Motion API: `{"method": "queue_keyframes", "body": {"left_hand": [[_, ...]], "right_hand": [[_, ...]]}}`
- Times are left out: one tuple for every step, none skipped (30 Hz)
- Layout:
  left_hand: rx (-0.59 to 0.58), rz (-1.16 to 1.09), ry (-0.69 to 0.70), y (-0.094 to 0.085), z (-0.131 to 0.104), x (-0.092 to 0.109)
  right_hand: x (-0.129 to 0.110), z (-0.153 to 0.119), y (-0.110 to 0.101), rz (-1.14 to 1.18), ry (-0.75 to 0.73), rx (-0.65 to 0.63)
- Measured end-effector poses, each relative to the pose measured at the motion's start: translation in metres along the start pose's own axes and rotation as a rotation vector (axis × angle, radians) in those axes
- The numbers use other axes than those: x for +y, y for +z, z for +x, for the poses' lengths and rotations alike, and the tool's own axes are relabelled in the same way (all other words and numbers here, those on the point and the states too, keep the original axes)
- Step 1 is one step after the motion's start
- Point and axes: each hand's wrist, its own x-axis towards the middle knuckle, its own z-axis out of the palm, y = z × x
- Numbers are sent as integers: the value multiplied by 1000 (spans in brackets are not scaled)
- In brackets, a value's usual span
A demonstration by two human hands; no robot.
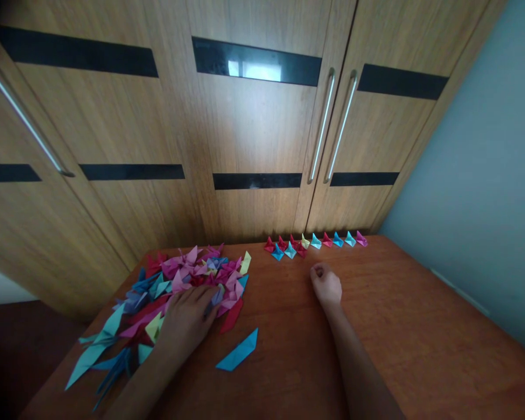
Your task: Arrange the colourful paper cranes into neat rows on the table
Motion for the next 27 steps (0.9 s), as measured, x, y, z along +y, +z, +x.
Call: {"method": "queue_keyframes", "body": {"left_hand": [[24,-27,-3,0,0,-2],[48,-65,-7,0,-1,-3],[72,-114,-11,0,-1,-5],[98,-170,-17,-1,-1,-6],[121,-231,-28,-2,-1,-7],[136,-296,-46,-3,-1,-7],[140,-361,-73,-4,-1,-7],[136,-432,-107,-5,-1,-6],[123,-510,-147,-6,-1,-5],[106,-593,-187,-6,-1,-4],[93,-674,-222,-6,-1,-2],[84,-743,-245,-6,-1,0],[81,-794,-256,-6,-1,2],[80,-818,-259,-7,-1,4],[81,-814,-257,-7,0,6],[85,-787,-251,-8,-1,8],[90,-747,-241,-8,-1,10],[96,-701,-221,-9,-1,12],[107,-653,-190,-9,-1,14],[119,-610,-142,-9,-2,16],[132,-573,-80,-9,-3,18],[142,-542,-12,-8,-4,20],[144,-517,57,-7,-5,22],[141,-500,123,-6,-5,25],[132,-488,181,-5,-6,28],[117,-480,232,-5,-7,31],[104,-473,277,-5,-8,34]], "right_hand": [[0,0,0,1,-5,1],[1,0,1,4,-11,3],[1,1,1,10,-16,6],[2,1,2,19,-18,10],[2,1,3,29,-19,14],[3,1,3,41,-18,17],[3,1,4,56,-18,21],[2,1,4,76,-18,25],[1,0,4,103,-22,29],[-1,-1,5,137,-32,30],[-4,-3,5,176,-45,26],[-7,-5,6,218,-63,13],[-11,-8,7,260,-86,-8],[-16,-12,8,303,-112,-37],[-22,-16,10,350,-140,-72],[-28,-20,12,404,-169,-111],[-35,-25,14,462,-199,-155],[-43,-32,15,524,-228,-203],[-50,-38,17,585,-254,-257],[-58,-46,17,640,-276,-319],[-66,-54,18,687,-294,-383],[-74,-62,17,726,-307,-448],[-81,-70,17,762,-315,-507],[-88,-78,16,797,-317,-565],[-93,-85,15,829,-314,-618],[-98,-92,14,857,-311,-666],[-102,-98,13,880,-308,-708]]}}
